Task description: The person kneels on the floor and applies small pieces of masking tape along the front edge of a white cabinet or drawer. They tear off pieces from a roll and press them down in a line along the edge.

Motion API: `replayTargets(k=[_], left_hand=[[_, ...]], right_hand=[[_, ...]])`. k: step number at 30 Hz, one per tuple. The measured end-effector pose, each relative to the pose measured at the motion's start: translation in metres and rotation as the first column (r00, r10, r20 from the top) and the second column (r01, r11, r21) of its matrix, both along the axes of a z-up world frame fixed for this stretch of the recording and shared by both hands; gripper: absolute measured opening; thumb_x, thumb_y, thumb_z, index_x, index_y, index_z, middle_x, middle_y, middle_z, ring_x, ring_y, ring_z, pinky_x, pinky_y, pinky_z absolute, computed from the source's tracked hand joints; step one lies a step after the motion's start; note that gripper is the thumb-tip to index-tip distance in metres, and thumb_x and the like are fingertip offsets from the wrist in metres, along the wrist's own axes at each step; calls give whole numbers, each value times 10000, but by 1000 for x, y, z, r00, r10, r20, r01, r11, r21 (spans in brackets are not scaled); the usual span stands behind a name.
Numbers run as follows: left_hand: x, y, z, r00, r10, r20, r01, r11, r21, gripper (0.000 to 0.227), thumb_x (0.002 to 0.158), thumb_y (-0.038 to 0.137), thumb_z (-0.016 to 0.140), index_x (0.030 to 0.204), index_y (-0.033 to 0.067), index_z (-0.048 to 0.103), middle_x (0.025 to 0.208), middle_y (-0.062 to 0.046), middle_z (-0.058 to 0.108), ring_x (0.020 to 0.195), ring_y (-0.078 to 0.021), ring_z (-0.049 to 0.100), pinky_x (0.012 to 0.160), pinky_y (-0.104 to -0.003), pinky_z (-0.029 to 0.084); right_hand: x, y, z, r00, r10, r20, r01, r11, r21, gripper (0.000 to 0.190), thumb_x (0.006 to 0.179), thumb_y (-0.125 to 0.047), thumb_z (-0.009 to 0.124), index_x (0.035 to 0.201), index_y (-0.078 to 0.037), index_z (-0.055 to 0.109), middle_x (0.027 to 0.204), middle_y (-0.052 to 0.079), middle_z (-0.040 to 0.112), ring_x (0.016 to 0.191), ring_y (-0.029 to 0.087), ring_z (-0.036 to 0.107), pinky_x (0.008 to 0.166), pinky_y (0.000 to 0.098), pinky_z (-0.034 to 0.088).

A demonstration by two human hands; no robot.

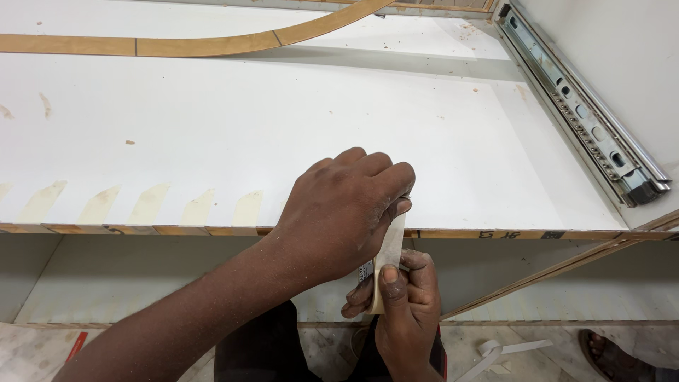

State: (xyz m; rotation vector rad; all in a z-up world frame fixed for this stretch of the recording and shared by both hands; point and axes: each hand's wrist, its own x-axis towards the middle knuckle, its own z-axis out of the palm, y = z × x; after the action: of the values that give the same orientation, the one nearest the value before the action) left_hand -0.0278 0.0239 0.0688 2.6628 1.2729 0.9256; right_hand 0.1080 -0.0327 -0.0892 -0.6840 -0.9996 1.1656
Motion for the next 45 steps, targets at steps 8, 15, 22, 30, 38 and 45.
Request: replayTargets(k=[8,15,22,30,38,45], left_hand=[[3,8,-5,985,52,-167,-53,999,-3,127,967,239,645,1004,119,627,851,-29,539,792,-178,494,683,-405,402],[3,12,-3,975,71,-210,-72,997,4,226,950,345,637,1034,135,638,898,-37,528,846,-195,472,732,-429,377],[4,18,7,959,123,-257,-152,984,-95,346,925,450,672,1062,141,599,919,-32,526,868,-193,464,761,-417,367],[8,34,5,971,121,-205,-126,992,-8,460,860,470,697,1189,153,640,1078,-70,616,902,-211,558,750,-414,425],[-7,-9,-29,988,-20,-156,75,932,354,450,971,394,617,1222,29,695,1182,-136,746,1164,-274,681,1029,-527,487],[-5,-3,-50,980,61,-189,32,891,454,284,1039,173,563,1244,36,704,1194,-157,749,1195,-293,697,1083,-556,475]], right_hand=[[4,7,-6,998,25,-59,-25,1000,2,245,1055,-225,560,1083,-1,465,680,180,693,558,210,719,486,348,625],[-1,29,-16,999,-44,22,42,997,64,264,1044,-231,563,1109,18,505,720,174,698,583,205,723,490,352,639],[-2,38,-24,999,-50,0,49,993,103,233,1049,-203,561,1111,14,502,749,160,681,600,209,725,506,368,649],[2,49,-44,1000,-12,-9,13,988,152,209,1063,-181,553,1136,15,539,798,171,706,632,209,729,545,371,645],[12,70,-83,984,-151,98,129,971,199,220,1024,-47,549,1224,29,599,1074,92,726,997,143,701,842,279,599],[21,100,-111,912,-313,266,227,923,309,233,995,-22,527,1138,21,706,1037,86,764,961,139,724,820,273,590]])
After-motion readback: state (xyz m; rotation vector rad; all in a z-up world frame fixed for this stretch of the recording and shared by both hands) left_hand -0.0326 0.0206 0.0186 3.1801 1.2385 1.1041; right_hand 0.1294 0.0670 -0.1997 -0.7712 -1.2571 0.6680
